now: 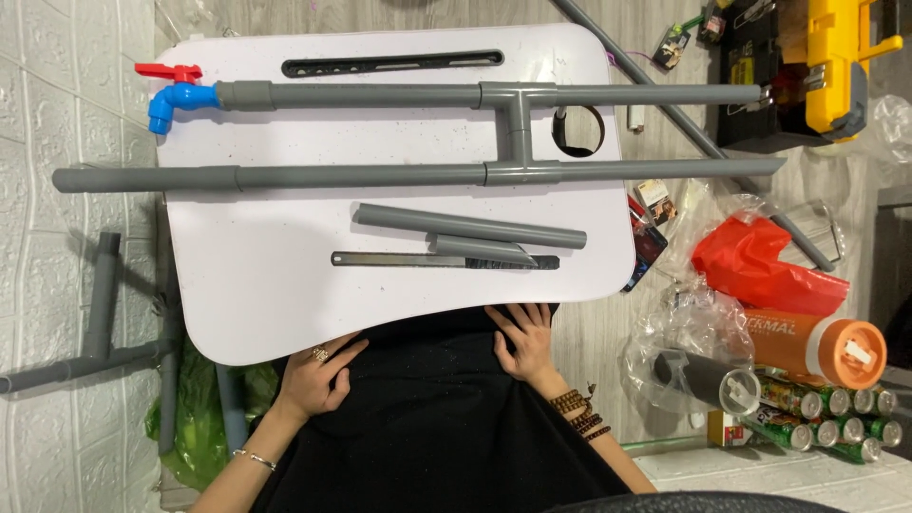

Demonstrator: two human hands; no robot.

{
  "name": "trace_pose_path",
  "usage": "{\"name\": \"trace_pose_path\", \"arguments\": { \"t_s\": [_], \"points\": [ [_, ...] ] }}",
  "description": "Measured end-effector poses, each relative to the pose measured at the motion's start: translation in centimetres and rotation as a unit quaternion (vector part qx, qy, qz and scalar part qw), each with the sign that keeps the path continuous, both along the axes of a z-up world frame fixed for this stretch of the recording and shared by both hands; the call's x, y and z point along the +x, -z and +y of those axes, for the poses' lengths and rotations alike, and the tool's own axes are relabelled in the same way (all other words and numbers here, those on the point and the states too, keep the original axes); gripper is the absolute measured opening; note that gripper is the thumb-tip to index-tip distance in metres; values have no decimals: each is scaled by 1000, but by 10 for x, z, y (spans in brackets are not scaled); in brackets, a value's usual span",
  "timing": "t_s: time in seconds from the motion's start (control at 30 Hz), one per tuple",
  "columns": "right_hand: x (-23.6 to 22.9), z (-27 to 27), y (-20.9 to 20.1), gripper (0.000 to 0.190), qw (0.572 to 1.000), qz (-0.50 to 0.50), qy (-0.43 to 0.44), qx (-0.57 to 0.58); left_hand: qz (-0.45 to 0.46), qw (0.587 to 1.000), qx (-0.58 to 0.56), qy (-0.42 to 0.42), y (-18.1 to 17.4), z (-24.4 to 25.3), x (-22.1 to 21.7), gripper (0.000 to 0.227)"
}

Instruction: The person assembles a structure using PVC pipes and a faucet, fitting various pipe sections and connectors together by hand on a small table.

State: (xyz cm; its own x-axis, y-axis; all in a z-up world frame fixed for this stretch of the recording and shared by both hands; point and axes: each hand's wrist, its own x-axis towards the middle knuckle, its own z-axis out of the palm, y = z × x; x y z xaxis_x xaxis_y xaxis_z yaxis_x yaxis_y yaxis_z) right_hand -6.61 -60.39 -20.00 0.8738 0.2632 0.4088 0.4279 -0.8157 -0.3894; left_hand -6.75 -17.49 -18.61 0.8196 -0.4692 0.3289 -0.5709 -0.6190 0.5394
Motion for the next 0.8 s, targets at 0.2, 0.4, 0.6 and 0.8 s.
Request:
{"name": "trace_pose_path", "arguments": {
  "t_s": [0.2,0.4,0.6,0.8],
  "points": [
    [11,19,-54,39,1000,30,1,9,1,999,-37,4,-30,-8,5,46],
    [15,30,-54,28,998,17,58,-9,-9,999,-42,4,-30,-8,6,44],
    [15,27,-38,25,997,23,77,13,6,999,-39,1,-33,-9,7,43],
    [17,28,-39,23,997,5,80,21,8,999,-32,-1,-35,-9,7,42]
  ]
}}
